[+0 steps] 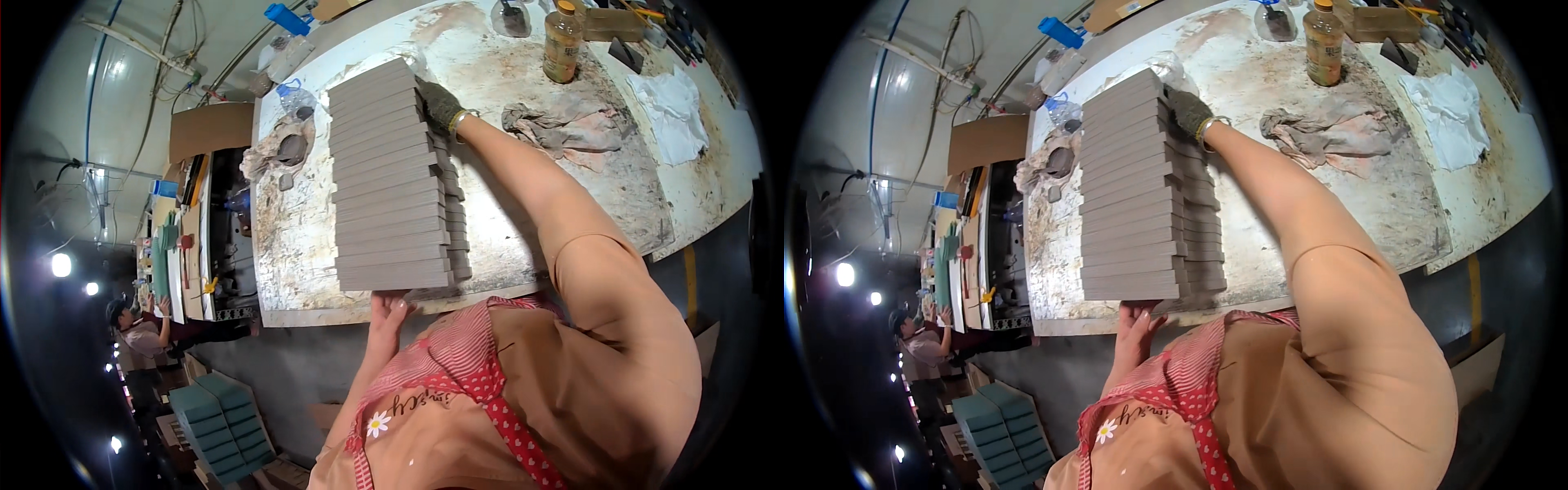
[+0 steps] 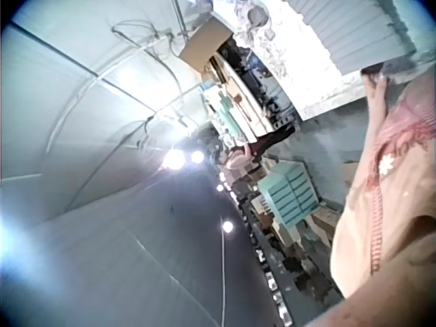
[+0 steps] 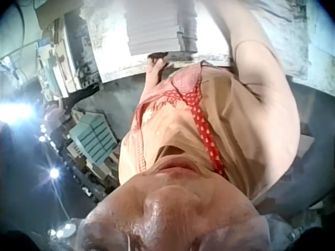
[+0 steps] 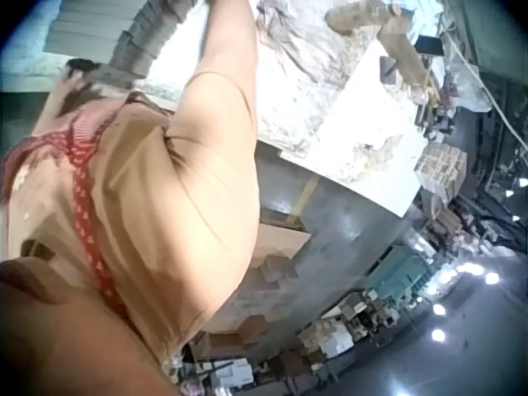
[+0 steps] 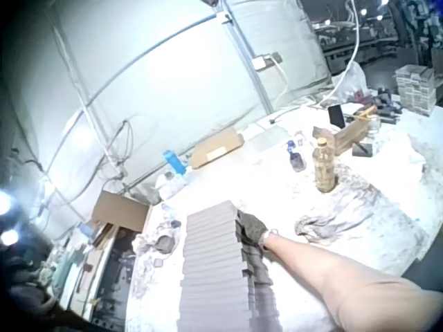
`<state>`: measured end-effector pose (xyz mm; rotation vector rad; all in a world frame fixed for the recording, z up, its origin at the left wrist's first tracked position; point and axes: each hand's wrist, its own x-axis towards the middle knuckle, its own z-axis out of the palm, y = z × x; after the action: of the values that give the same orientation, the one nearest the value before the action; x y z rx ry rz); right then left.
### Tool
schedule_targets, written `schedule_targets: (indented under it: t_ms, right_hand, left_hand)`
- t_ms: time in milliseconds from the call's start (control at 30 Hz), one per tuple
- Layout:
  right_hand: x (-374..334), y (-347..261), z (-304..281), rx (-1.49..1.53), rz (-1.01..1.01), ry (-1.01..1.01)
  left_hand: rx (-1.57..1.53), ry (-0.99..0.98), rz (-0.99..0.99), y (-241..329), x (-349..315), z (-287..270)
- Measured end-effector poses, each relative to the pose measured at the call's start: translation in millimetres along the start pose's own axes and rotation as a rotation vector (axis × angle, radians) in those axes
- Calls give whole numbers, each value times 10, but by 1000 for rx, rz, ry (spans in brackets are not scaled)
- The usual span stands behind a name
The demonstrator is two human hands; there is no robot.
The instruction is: Cleaning or polishing a stack of square tiles with a cloth.
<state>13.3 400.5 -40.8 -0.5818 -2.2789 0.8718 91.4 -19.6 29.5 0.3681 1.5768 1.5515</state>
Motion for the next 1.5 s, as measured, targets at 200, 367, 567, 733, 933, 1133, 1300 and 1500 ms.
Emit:
schedule_targets:
  t_ms: [200, 367, 567, 733, 933, 1133, 1300, 1500]
  right_hand:
    - [-108, -353, -382, 272, 182, -50]
    - [51, -465, -215, 355, 495, -162]
    - [-51, 723, 425, 960, 349, 130]
    - [-253, 183, 129, 966, 490, 113]
    - [-851, -184, 58, 1009, 569, 145]
    - [-1586, -358, -246, 1029, 666, 224]
    - [-2124, -533, -652, 972, 695, 311]
    - [-2085, -837, -1224, 738, 616, 430]
  left_hand:
    - [90, -138, 25, 67, 10, -251]
    - [260, 46, 96, 104, 57, -503]
    - [133, -222, -81, 373, 367, -855]
    - [-141, 37, 107, 664, 1317, -750]
    - [-91, -112, 193, 1120, 2840, -132]
    - [-322, -247, 19, 1230, 2874, 187]
    - [-374, -389, 29, 1075, 2858, 375]
    - [-376, -469, -1, 880, 2695, 866]
